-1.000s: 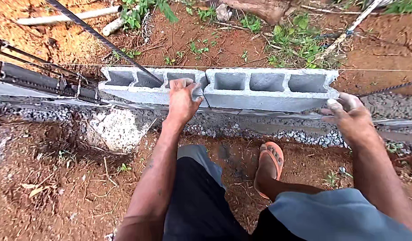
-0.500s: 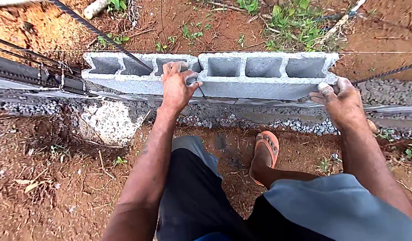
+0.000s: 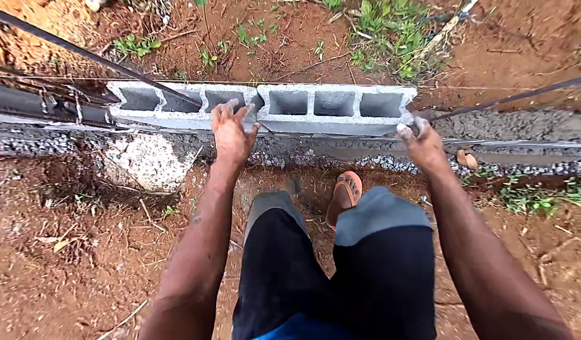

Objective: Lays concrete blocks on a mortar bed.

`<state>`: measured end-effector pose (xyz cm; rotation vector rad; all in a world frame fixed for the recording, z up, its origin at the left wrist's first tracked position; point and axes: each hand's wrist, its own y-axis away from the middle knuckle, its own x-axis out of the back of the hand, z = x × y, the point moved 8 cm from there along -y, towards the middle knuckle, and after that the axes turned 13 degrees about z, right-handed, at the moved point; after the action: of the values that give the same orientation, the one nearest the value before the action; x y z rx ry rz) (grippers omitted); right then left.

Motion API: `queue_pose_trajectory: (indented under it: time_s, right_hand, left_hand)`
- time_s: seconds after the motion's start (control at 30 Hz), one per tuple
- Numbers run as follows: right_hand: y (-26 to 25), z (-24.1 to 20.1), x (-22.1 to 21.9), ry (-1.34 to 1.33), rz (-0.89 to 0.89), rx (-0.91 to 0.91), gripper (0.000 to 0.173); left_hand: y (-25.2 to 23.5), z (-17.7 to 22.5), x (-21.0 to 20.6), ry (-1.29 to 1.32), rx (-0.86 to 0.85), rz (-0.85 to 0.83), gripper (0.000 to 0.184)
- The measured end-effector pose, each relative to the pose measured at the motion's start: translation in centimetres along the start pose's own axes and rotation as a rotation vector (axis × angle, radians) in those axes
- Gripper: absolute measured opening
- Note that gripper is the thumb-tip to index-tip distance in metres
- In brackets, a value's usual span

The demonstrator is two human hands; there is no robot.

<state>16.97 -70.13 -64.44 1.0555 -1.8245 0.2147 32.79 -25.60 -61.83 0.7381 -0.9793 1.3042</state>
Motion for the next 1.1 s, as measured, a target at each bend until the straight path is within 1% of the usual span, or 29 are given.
queue_pose_trajectory:
  time_s: [0.07,0.1,0.17,0.2,0.23,0.3,0.33,0.4,0.47,0.53,0.57,0.63,0.7,0.73,0.8,0.9,0.97,1.0,1.03,1.1]
  right_hand:
    - [1.0,0.1,2.2,0.096,-0.069,-0.031,0.064]
    - [1.9,0.6,3.2,0.105,-0.107,-0.064,0.058]
    - [4.2,3.3,4.7,0.050,-0.213,-0.183,0.047]
    - [6.0,5.3,5.5,0.016,-0.278,-0.257,0.046]
    - [8.2,7.1,6.7,-0.006,-0.331,-0.332,0.045]
    - [13.3,9.3,10.3,-0.042,-0.394,-0.500,0.043]
    - [15.8,9.5,12.5,-0.060,-0.397,-0.572,0.042]
    - [20.3,9.5,17.2,-0.068,-0.410,-0.677,0.041]
    - [23.4,8.9,21.2,-0.081,-0.402,-0.745,0.039]
    - [25.5,8.4,24.4,-0.083,-0.395,-0.814,0.039]
    - [26.1,8.1,25.6,-0.073,-0.387,-0.837,0.039]
    - [26.0,7.1,27.2,-0.046,-0.395,-0.849,0.039]
    - [24.2,5.0,27.7,-0.050,-0.412,-0.795,0.038]
    - [22.8,3.2,27.8,-0.064,-0.416,-0.732,0.038]
    - [19.7,-1.9,28.0,-0.139,-0.422,-0.571,0.038]
    - [16.4,-11.5,28.8,-0.257,-0.378,-0.320,0.036]
    - [16.5,-17.5,30.0,-0.309,-0.357,-0.205,0.038]
    - [16.9,-19.9,30.4,-0.333,-0.341,-0.163,0.037]
    - [17.5,-21.8,30.7,-0.347,-0.330,-0.131,0.037]
    - [19.7,-23.5,31.5,-0.326,-0.329,-0.080,0.038]
  left_hand:
    - [1.7,1.0,2.8,0.014,0.102,-0.044,0.043]
    - [3.1,1.4,4.1,0.024,0.153,-0.091,0.041]
    - [7.1,1.2,6.1,0.044,0.268,-0.229,0.038]
    - [10.1,0.6,6.8,0.041,0.343,-0.316,0.037]
    - [13.9,-0.4,7.4,0.039,0.458,-0.433,0.039]
    - [22.1,-1.7,9.8,0.063,0.687,-0.670,0.041]
    - [25.9,-1.5,11.9,0.088,0.781,-0.734,0.040]
    - [32.9,-0.5,16.7,0.128,0.956,-0.759,0.038]
    - [38.2,1.4,21.3,0.183,1.150,-0.703,0.035]
    - [41.3,4.2,25.1,0.257,1.312,-0.624,0.034]
    - [42.4,5.4,26.3,0.303,1.372,-0.583,0.035]
    - [43.2,7.6,28.0,0.385,1.447,-0.478,0.037]
    - [41.9,9.6,29.8,0.449,1.417,-0.361,0.034]
    - [40.9,10.5,30.7,0.476,1.373,-0.309,0.032]
    - [38.8,11.8,32.6,0.521,1.284,-0.236,0.031]
    - [37.8,12.0,34.7,0.591,1.235,-0.102,0.029]
    - [38.9,11.4,35.5,0.653,1.245,-0.032,0.029]
    - [39.9,10.8,35.9,0.673,1.255,-0.005,0.029]
    - [41.1,10.3,36.3,0.697,1.278,0.027,0.029]
    - [45.6,9.6,36.3,0.774,1.359,0.109,0.028]
